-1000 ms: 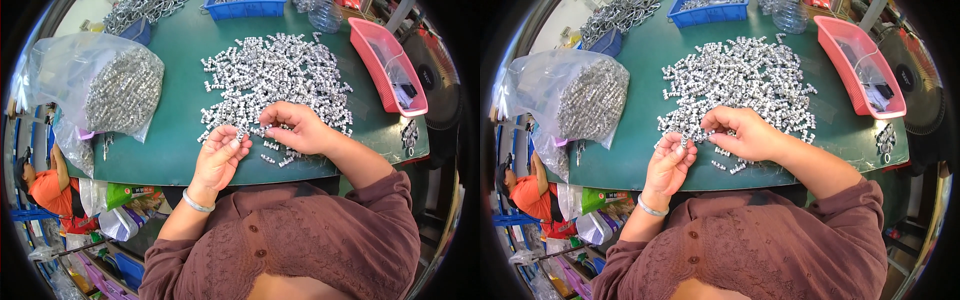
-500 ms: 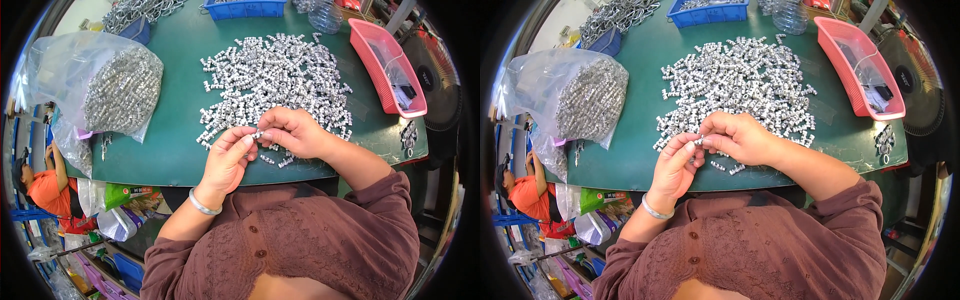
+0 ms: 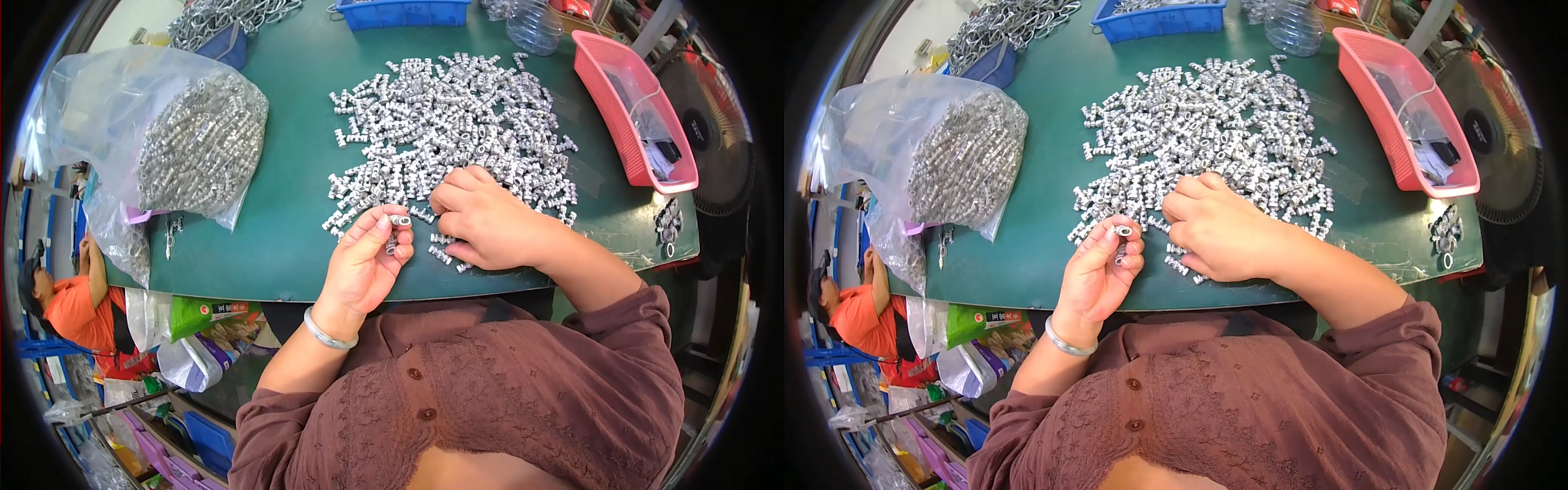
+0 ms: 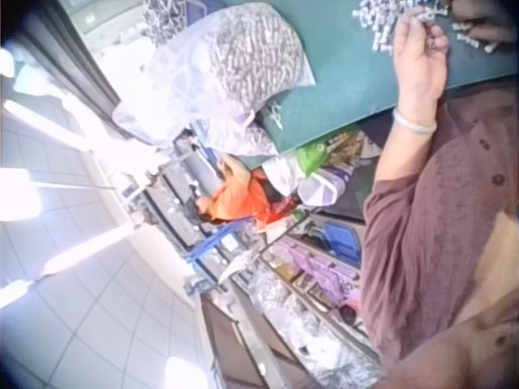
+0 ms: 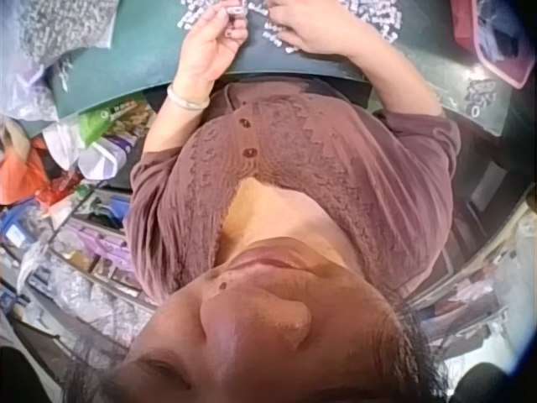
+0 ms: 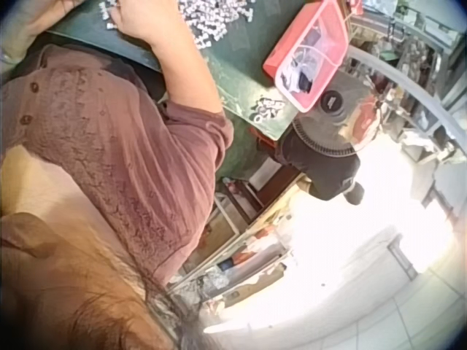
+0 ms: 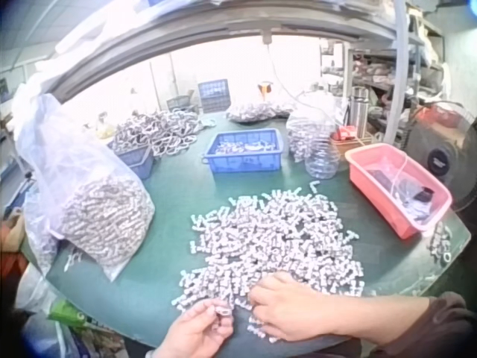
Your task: The person assembles small metal components by linking the pieces together into chains by hand.
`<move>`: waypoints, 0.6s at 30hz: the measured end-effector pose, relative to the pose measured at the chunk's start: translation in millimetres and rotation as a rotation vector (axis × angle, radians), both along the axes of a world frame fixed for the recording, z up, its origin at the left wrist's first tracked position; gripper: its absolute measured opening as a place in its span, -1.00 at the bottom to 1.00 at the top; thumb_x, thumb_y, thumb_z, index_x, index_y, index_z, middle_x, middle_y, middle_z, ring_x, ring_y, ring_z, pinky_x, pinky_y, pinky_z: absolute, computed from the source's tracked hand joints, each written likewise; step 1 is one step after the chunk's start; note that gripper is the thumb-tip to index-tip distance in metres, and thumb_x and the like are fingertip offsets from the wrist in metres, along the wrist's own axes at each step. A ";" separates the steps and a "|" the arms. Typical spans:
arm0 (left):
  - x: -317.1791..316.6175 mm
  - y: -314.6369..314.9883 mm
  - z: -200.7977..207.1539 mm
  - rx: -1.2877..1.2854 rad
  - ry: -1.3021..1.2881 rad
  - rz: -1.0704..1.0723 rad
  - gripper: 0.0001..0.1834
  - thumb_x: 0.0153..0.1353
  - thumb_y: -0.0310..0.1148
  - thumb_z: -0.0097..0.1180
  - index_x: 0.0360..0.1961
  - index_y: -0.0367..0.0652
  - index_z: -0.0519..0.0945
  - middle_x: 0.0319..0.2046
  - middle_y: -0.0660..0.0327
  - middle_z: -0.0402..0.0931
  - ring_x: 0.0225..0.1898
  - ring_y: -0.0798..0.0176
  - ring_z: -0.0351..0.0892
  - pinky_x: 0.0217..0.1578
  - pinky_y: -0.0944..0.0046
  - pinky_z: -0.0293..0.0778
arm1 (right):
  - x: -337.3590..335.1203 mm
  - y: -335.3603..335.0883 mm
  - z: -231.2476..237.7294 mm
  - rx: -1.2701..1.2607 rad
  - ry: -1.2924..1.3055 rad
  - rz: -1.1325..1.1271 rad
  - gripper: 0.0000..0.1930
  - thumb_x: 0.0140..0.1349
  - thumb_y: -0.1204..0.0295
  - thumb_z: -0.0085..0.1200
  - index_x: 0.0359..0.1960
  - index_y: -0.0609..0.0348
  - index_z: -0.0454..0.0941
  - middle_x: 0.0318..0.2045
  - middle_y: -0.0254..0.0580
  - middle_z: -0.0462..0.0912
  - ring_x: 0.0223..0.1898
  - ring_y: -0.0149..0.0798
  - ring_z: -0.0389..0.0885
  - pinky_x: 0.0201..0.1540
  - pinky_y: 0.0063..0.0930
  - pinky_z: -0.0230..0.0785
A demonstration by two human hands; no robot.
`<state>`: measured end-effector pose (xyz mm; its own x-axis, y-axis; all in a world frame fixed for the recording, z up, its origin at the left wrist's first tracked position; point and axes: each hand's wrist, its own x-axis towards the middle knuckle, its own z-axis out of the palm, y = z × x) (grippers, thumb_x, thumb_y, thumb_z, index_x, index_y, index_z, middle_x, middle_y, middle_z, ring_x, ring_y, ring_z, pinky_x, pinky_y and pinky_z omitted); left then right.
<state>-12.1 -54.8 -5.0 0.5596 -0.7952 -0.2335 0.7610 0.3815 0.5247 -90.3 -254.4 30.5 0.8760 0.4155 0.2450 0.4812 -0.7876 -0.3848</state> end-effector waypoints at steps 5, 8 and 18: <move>-0.1 -1.2 12.5 0.092 0.031 0.040 -0.79 0.23 -0.44 -0.05 -0.14 -0.28 0.45 -0.29 0.13 0.44 -0.33 0.28 0.42 -0.36 0.38 0.38 | 1.4 -1.0 -4.8 -0.005 0.003 0.006 -0.81 -0.20 0.47 0.22 -0.51 0.17 0.48 -0.29 -0.23 0.42 -0.13 -0.14 0.34 -0.07 -0.26 0.16; -0.4 0.7 14.9 0.068 0.075 0.034 -0.79 0.18 -0.45 -0.05 -0.15 -0.27 0.44 -0.28 0.10 0.46 -0.31 0.24 0.46 -0.36 0.36 0.39 | 3.7 -0.4 -9.5 0.079 -0.054 0.000 -0.81 -0.13 0.50 0.19 -0.44 0.16 0.46 -0.34 -0.22 0.44 -0.18 -0.13 0.38 -0.10 -0.26 0.18; -10.6 -3.3 11.0 0.350 -0.234 -0.067 -0.87 0.23 -0.34 0.07 -0.33 -0.18 0.51 -0.49 0.28 0.46 -0.53 0.42 0.39 -0.59 0.47 0.26 | 5.3 3.6 -11.5 0.374 -0.085 0.004 -0.79 -0.04 0.46 0.18 -0.36 0.15 0.43 -0.45 -0.17 0.48 -0.34 -0.05 0.45 -0.22 -0.23 0.27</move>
